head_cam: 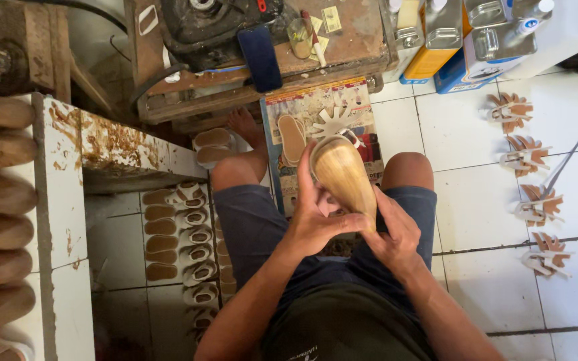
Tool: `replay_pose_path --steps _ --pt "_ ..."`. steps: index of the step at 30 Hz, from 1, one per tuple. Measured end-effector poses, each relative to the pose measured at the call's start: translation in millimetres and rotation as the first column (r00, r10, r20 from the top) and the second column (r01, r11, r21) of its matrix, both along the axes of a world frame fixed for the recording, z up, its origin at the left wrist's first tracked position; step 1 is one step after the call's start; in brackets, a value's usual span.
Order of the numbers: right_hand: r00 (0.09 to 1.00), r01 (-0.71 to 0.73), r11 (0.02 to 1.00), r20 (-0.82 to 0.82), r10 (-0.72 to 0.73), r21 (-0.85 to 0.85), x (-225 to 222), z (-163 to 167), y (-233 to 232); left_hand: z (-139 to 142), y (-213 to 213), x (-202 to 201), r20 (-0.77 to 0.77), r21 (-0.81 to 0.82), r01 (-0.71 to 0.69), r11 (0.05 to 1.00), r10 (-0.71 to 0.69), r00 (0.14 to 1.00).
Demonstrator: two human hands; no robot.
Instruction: The person sits on a low stool and assembles a strappy sandal on a wooden shoe last, pulling and pressing white straps over the last to shape the upper. They work the straps around the form, then pull the last out of the finished sandal and set the sandal on the table with other completed pairs.
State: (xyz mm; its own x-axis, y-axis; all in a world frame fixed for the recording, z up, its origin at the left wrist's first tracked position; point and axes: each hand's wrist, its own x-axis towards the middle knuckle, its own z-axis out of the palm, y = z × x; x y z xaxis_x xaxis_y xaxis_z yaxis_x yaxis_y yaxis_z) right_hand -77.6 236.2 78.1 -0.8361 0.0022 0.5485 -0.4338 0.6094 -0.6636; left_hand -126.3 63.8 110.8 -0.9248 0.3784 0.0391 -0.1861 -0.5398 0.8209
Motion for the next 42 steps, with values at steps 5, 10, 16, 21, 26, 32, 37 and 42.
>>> replay_pose_path --steps 5,10,16,21,26,32,37,42 --pt "0.997 -0.049 0.999 -0.068 0.047 -0.023 -1 2 0 6 -6 0 0.006 0.002 0.016 1.0 -0.016 1.0" --pt "0.996 -0.062 0.995 -0.051 0.066 0.078 2 8 5 8 -13 2 -0.069 -0.078 0.044 0.996 -0.049 0.996" --pt "0.993 -0.102 0.986 -0.043 0.108 0.132 -3 17 7 6 -15 4 -0.102 -0.07 0.042 0.997 -0.05 0.994" --pt "0.986 -0.16 0.984 -0.023 0.162 0.074 -8 14 -1 -13 -20 6 0.04 -0.037 -0.023 0.999 0.024 0.999" --pt "0.924 -0.199 0.976 0.349 0.157 0.091 -39 -26 -5 -36 -55 2 0.174 0.07 -0.265 0.962 0.25 0.953" --pt "0.966 -0.107 0.863 0.255 -0.027 0.493 -122 -105 -2 -44 -96 25 0.303 0.104 -0.376 0.921 0.331 0.894" --pt "0.929 -0.188 0.846 0.37 -0.011 0.499 -154 -110 10 -52 -101 31 0.45 0.157 -0.375 0.914 0.272 0.851" --pt "0.876 -0.425 0.872 0.352 0.329 0.242 -106 -75 8 -59 -105 19 0.376 0.166 -0.32 0.933 0.24 0.895"
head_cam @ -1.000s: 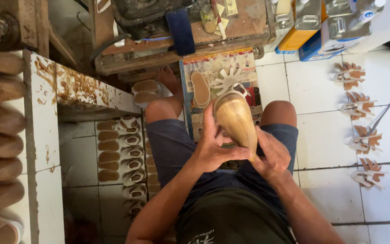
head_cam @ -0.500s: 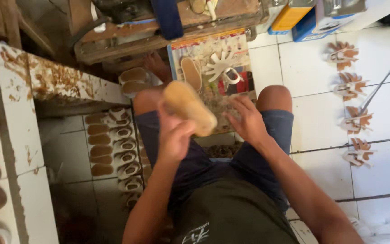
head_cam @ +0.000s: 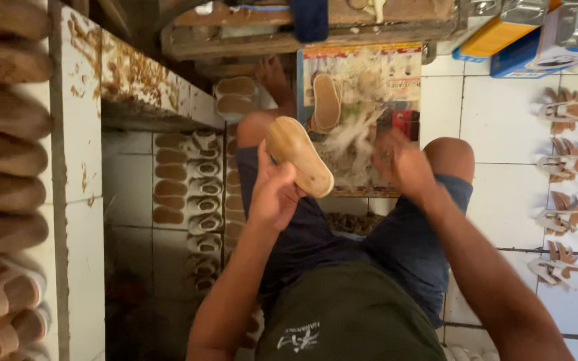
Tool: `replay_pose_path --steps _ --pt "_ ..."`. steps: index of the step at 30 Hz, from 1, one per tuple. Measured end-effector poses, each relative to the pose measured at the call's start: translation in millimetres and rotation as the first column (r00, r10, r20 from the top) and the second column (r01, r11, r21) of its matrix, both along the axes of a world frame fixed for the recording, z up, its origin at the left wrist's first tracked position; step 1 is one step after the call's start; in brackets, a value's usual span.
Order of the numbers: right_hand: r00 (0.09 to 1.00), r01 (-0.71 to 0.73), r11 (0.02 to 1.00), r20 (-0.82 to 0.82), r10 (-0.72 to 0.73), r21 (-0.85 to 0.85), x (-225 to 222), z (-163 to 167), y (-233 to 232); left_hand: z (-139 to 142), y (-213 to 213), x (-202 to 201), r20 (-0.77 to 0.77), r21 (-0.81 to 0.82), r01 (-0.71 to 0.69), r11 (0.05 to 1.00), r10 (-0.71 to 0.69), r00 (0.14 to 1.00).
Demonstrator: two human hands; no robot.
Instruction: The person sits on a low stool and assembles a strappy sandal on a wooden shoe last, pulling and pressing white straps over the last to shape the upper. They work the straps around the form, then pull the last out of the finished sandal and set the sandal on the table with other completed pairs.
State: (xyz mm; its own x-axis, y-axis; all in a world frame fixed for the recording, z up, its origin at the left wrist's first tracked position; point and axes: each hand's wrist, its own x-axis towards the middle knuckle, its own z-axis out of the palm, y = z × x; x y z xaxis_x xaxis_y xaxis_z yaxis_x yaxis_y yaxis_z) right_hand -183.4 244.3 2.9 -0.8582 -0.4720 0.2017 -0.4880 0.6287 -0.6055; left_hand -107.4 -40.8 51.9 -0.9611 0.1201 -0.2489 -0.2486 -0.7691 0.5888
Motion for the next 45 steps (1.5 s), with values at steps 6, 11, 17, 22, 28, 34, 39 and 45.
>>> replay_pose_path --steps 6,11,17,22,28,34,39,45 --pt "0.995 -0.011 0.991 0.095 0.024 -0.135 80 41 -16 36 34 -4 -0.266 -0.249 0.08 0.965 -0.148 0.953" --pt "0.96 0.114 0.951 -0.214 -0.181 -0.288 105 53 -23 74 54 -2 -0.277 -0.357 0.174 0.918 -0.282 0.919" --pt "0.866 0.141 0.915 -0.4 -0.299 -0.378 103 69 -27 84 68 -5 -0.327 -0.372 0.163 0.914 -0.293 0.898" --pt "0.869 0.122 0.93 -0.416 -0.269 -0.347 99 83 -21 87 69 -4 -0.339 -0.392 0.175 0.903 -0.319 0.885" --pt "0.878 0.094 0.936 -0.416 -0.239 -0.34 96 82 -21 83 65 -6 -0.344 -0.438 0.183 0.88 -0.352 0.871" --pt "0.909 0.134 0.942 -0.34 -0.24 -0.307 101 74 -21 64 64 -4 -0.296 -0.326 0.164 0.931 -0.265 0.918" --pt "0.923 0.374 0.927 -0.107 -0.369 0.032 95 67 -1 43 47 -25 -0.219 -0.233 0.061 0.97 -0.113 0.969" --pt "0.685 0.723 0.66 0.328 -0.65 -0.203 98 72 47 32 23 -24 -0.045 -0.227 0.1 0.969 -0.113 0.993"
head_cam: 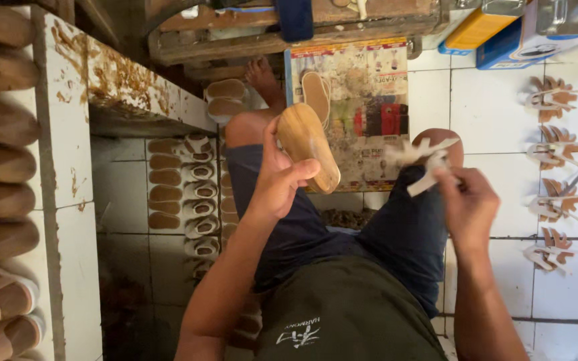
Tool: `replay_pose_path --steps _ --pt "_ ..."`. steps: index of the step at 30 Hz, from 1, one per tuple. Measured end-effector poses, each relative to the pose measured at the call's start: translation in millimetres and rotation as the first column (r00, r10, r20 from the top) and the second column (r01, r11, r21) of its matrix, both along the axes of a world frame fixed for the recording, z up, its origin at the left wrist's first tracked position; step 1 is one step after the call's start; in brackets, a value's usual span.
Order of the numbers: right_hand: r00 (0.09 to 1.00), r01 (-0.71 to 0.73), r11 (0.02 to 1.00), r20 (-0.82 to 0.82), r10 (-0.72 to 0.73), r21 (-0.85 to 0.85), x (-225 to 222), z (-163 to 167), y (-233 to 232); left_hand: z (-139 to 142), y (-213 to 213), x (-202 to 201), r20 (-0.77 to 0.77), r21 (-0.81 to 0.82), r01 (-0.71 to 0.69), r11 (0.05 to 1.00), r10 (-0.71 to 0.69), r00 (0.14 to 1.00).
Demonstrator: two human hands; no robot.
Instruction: The person sits on a low stool and assembles a strappy sandal on a wooden shoe last, pulling and pressing white straps over the last to shape the upper. They work the straps around the form, then pull the last out of the finished sandal and set the sandal on the table with other completed pairs.
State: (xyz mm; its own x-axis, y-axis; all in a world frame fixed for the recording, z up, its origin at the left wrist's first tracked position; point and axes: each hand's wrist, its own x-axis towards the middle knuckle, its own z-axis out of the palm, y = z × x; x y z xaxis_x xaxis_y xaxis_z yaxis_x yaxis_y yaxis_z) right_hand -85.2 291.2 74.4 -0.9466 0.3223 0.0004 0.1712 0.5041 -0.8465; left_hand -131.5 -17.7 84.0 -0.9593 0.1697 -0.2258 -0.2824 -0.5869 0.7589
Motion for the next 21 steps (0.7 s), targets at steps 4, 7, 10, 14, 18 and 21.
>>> replay_pose_path --steps 4,7,10,14,18,21 --pt "0.985 0.114 0.892 -0.065 -0.158 -0.438 17 12 -21 -19 12 -1 0.118 -0.045 0.014 0.999 -0.009 0.993" --pt "0.99 0.011 0.996 -0.139 -0.023 -0.086 32 29 -56 -42 32 6 0.088 -0.113 -0.014 0.993 0.024 0.996" --pt "0.853 -0.251 0.95 -0.42 0.308 0.187 24 41 -84 -67 45 17 -0.046 -0.163 -0.041 0.986 0.034 0.998" --pt "0.768 -0.315 0.921 -0.508 0.389 0.229 9 45 -101 -90 47 33 -0.04 -0.117 0.019 0.993 -0.024 0.999" --pt "0.671 -0.309 0.879 -0.572 0.472 0.363 5 36 -97 -87 49 34 0.247 0.132 -0.007 0.991 -0.026 0.969" --pt "0.657 -0.278 0.893 -0.608 0.446 0.355 5 26 -95 -64 42 36 0.108 0.226 0.09 0.97 -0.117 0.987"
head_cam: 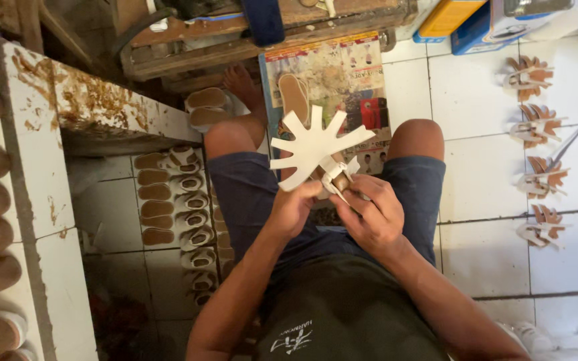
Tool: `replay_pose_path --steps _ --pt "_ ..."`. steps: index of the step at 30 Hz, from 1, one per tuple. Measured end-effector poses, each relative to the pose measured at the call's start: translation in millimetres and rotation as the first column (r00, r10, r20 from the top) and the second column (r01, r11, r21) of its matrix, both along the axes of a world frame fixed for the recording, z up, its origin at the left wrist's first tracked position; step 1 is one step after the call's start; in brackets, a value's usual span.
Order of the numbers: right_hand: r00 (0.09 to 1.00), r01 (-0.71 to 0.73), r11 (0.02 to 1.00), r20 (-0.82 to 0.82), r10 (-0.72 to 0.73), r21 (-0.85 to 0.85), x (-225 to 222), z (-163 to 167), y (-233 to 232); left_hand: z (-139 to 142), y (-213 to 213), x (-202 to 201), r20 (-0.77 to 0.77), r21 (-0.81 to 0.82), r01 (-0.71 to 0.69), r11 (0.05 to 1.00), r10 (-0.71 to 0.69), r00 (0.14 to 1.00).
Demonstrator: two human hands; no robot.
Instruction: The person sits on a low stool and assembles a strappy sandal on a wooden shoe last, pulling and pressing white straps over the last to shape the upper. They work the straps around the form, then pull the last out of the finished sandal and set the sandal on the table with other completed pairs.
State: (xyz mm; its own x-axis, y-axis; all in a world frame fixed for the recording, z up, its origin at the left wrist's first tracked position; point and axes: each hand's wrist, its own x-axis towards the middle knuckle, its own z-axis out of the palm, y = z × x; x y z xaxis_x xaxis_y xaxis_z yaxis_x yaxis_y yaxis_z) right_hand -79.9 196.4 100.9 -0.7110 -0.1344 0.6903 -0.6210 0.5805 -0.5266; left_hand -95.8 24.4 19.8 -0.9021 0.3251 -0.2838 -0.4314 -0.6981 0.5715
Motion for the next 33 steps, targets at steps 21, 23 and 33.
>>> replay_pose_path --steps 21,23,33 --pt "0.948 0.0 0.941 0.3 0.108 -0.34 -5 7 8 47 13 -21 -0.281 -0.301 0.12 0.946 -0.209 0.937" --pt "0.959 0.018 0.938 0.27 0.081 -0.345 -3 6 4 49 14 -19 -0.288 -0.263 0.104 0.959 -0.181 0.94" --pt "0.995 0.1 0.988 0.011 -0.1 -0.115 -5 54 17 73 -1 -16 -0.376 -0.492 0.038 0.87 -0.252 0.892"
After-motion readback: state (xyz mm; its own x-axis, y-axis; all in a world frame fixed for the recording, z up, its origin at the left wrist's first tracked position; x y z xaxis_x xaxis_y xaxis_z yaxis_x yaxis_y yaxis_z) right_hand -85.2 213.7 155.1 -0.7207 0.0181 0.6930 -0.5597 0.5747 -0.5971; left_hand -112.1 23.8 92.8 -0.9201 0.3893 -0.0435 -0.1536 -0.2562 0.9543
